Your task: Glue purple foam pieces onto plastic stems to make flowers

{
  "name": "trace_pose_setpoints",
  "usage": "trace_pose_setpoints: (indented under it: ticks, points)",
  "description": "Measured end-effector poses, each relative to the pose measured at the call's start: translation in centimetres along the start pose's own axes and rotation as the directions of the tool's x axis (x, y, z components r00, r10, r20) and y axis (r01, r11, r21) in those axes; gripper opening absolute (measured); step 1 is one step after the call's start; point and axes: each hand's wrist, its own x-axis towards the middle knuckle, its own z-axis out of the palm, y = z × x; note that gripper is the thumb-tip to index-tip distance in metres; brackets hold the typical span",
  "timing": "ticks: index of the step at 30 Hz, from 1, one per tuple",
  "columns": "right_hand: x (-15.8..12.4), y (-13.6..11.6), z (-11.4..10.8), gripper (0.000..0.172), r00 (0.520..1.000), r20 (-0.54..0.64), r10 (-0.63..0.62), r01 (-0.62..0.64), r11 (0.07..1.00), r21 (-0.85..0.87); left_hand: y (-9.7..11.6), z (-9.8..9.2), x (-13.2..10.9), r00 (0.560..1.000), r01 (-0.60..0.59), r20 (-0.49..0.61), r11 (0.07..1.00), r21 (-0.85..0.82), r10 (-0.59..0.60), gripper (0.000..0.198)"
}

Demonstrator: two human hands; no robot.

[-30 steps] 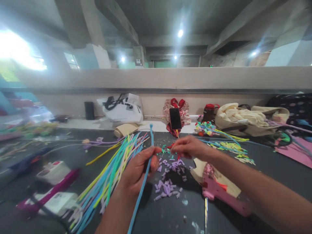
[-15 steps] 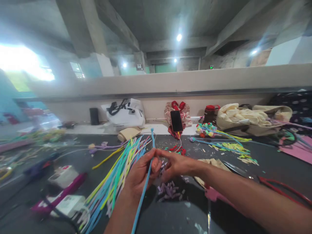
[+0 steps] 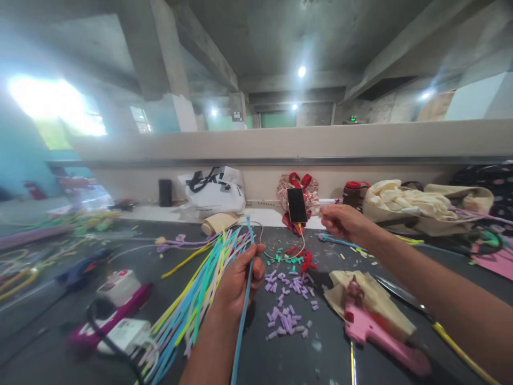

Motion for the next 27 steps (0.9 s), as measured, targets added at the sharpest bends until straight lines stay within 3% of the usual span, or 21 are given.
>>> trace_pose_setpoints:
  ticks: [4,7,12,18,27]
  points:
    - [0.4,-0.7,-1.9,0.024,0.982,-0.171,-0.086,0.074,0.994,-0.076,0.3,-0.2,0.3,0.996,-0.051,-0.078,0.998,0.03,0.053,0.012]
    - [0.6,-0.7,-2.3,0.024,0.966,-0.216,-0.144,0.11,0.981,-0.161,0.4,-0.3,0.4,0.991,-0.069,-0.115,0.996,0.057,0.075,0.014]
    - [1.1,0.2,-0.3,0.01,0.985,-0.113,-0.129,0.09,0.949,-0.302,0.1,-0.2,0.4,0.987,-0.049,-0.144,0.993,0.11,0.065,0.016]
    - [2.9,2.0,3.4,0.026,0.998,-0.009,-0.058,0.048,0.9,-0.432,-0.4,0.1,0.3,0.981,-0.027,-0.184,0.98,0.197,0.064,0.019]
    - [3.2,2.2,5.7,0.018,0.987,0.141,-0.074,0.129,0.888,-0.441,-0.9,-0.2,0.7,0.992,-0.028,-0.117,0.982,0.186,0.051,0.022]
